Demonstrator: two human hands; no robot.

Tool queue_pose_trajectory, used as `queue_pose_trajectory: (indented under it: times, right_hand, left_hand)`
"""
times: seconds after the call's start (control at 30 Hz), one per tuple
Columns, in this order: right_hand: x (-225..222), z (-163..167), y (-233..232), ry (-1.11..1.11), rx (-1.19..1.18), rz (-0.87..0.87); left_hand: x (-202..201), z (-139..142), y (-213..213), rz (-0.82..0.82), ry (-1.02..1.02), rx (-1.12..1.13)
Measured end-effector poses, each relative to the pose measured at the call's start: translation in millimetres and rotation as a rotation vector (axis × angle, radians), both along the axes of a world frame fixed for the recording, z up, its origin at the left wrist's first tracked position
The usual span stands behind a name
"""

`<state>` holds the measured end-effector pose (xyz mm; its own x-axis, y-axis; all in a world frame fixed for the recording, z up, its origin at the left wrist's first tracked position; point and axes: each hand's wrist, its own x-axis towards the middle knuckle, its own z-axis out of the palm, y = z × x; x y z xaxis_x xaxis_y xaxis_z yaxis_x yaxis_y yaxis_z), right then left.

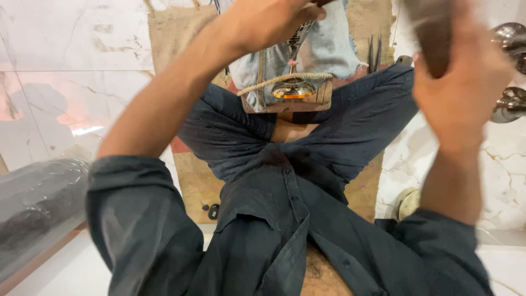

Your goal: The person sits cross-legged and repeatedly hammers a metal trophy-like object mounted on a wooden block. They hold the object steady with one hand while striking it with a hammer in the other hand.

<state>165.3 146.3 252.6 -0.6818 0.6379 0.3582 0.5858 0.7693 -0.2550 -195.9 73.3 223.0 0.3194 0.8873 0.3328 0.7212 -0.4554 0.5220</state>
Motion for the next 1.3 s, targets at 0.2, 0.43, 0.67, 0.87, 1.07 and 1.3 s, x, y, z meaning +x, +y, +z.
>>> queue_pose_trajectory:
  times: [0.2, 0.43, 0.67, 0.87, 1.07, 1.3]
  right_hand:
    - [-16.5, 54.0, 22.0, -0.23, -0.013, 0.124]
    - [-23.0, 70.3, 22.8, -0.345, -0.014, 0.191]
    - [-41.1, 92.8, 19.2, -0.394, 0.029, 0.267]
    - [-63.5, 125.3, 13.9, -0.394, 0.12, 0.4]
    - [-107.8, 167.7, -2.9, -0.369, 0.225, 0.625]
    - [-104.1, 172.3, 7.8, -0.336, 0.128, 0.561]
  left_hand:
    - [14.8, -22.5, -26.3, 0.259, -0.256, 0.163]
    - [64.4, -48.7, -34.3, 0.739, -0.785, 0.37]
    - [89.0, -65.2, -32.4, 0.787, -0.907, 0.415]
    - [85.8, -76.4, -36.3, 0.717, -0.986, 0.398]
    - [76.1, -89.1, -46.1, 0.875, -0.552, 0.398]
    - [68.1, -51.8, -41.3, 0.778, -0.408, 0.365]
